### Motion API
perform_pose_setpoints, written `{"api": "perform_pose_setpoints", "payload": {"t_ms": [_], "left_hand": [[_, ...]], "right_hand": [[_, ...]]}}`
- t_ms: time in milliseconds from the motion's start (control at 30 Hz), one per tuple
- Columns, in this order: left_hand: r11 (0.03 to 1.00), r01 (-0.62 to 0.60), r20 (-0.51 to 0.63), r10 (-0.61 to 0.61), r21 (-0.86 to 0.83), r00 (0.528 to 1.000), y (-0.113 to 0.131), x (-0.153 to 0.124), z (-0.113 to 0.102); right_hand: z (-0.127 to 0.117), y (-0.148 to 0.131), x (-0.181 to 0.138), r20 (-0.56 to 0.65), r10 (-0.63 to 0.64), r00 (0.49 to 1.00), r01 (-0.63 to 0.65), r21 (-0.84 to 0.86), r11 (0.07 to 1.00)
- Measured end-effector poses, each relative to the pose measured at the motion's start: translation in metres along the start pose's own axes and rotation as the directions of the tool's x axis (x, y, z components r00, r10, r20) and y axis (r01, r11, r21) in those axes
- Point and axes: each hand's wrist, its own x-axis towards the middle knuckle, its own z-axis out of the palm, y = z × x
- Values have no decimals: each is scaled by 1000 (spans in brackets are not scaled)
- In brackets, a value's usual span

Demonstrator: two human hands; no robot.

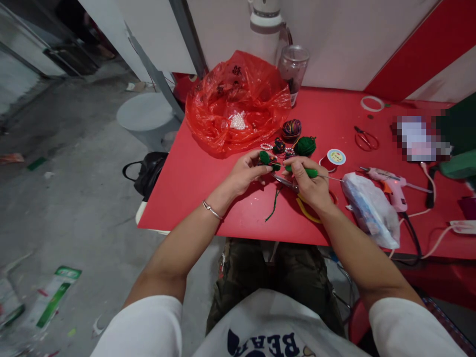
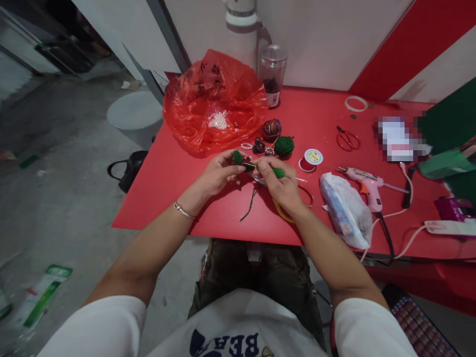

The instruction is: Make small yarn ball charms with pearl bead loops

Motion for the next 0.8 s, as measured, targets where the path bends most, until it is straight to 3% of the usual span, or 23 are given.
{"api": "perform_pose_setpoints", "payload": {"t_ms": [467, 800], "left_hand": [[999, 34, -14, -34, -16, 999, -1, 2, -1], [996, 64, -52, -67, -60, 996, 3, 3, -1]], "right_hand": [[-3, -5, -1, -66, -36, 997, 36, -7, 999], [-3, -3, -2, -32, -24, 999, 24, -22, 999]]}}
